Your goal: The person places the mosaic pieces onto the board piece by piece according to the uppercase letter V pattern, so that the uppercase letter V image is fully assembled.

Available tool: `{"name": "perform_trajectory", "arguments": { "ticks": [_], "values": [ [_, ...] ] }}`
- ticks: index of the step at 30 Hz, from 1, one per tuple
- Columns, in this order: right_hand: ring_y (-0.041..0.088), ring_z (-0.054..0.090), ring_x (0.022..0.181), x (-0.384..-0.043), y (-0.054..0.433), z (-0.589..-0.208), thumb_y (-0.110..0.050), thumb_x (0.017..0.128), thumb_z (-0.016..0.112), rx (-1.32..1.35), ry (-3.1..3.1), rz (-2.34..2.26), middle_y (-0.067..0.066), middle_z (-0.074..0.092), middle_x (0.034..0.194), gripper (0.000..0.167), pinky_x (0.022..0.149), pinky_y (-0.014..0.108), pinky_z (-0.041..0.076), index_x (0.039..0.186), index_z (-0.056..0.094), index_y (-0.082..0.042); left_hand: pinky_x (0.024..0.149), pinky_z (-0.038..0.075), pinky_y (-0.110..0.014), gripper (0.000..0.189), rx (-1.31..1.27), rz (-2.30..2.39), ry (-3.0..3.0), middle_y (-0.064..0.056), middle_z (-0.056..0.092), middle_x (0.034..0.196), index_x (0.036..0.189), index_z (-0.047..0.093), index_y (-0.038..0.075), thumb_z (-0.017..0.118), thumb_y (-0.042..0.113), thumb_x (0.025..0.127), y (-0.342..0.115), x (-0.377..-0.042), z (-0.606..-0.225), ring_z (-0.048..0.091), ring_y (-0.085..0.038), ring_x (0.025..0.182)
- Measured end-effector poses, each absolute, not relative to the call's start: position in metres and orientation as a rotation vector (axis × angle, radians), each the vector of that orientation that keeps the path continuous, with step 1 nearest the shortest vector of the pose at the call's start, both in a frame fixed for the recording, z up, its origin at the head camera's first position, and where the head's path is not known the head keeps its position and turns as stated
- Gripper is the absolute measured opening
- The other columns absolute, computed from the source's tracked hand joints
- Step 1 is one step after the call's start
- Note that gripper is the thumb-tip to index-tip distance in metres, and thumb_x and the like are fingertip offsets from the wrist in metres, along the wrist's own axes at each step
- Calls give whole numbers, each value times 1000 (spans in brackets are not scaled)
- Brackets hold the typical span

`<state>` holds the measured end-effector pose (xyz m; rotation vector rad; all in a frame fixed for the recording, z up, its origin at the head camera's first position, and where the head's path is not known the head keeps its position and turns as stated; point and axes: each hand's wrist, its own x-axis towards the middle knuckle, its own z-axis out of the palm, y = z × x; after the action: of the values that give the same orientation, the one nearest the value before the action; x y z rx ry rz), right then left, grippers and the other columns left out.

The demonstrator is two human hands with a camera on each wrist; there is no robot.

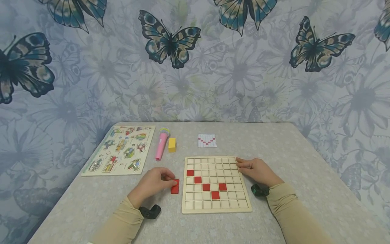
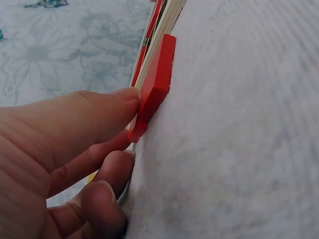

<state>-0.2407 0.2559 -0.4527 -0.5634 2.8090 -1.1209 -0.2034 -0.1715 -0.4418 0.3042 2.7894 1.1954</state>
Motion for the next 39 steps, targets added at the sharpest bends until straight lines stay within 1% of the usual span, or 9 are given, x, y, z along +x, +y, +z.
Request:
{"name": "perform_trajectory", "arguments": {
  "ticks": [16,22,32,39],
  "values": [
    [29,51,140,-239,255,-451,-20,98,70,-557,2799,-1138,5,57,148,30,110,49,43,126,73,-9,68,47,-30,19,331,1184,2801,7,67,78,90,73,19,88,28,82,-172,-203,-442,60,-11,74],
    [29,50,141,-239,255,-451,-20,99,70,-561,2801,-1136,5,56,148,30,111,49,43,127,73,-9,70,47,-30,20,334,1179,2810,7,66,78,89,72,19,88,29,82,-172,-202,-441,60,-10,75],
    [29,50,140,-239,255,-451,-21,99,70,-565,2807,-1129,4,57,148,31,111,49,43,127,72,-8,80,49,-34,8,277,1177,2840,8,67,82,86,73,21,80,22,90,-170,-203,-444,60,-10,85],
    [29,50,140,-239,255,-450,-20,99,70,-563,2807,-1129,4,57,148,31,111,49,43,127,73,-8,77,50,-32,5,249,1212,2824,7,68,83,89,73,19,78,19,92,-170,-205,-443,60,-11,82]
  ]
}}
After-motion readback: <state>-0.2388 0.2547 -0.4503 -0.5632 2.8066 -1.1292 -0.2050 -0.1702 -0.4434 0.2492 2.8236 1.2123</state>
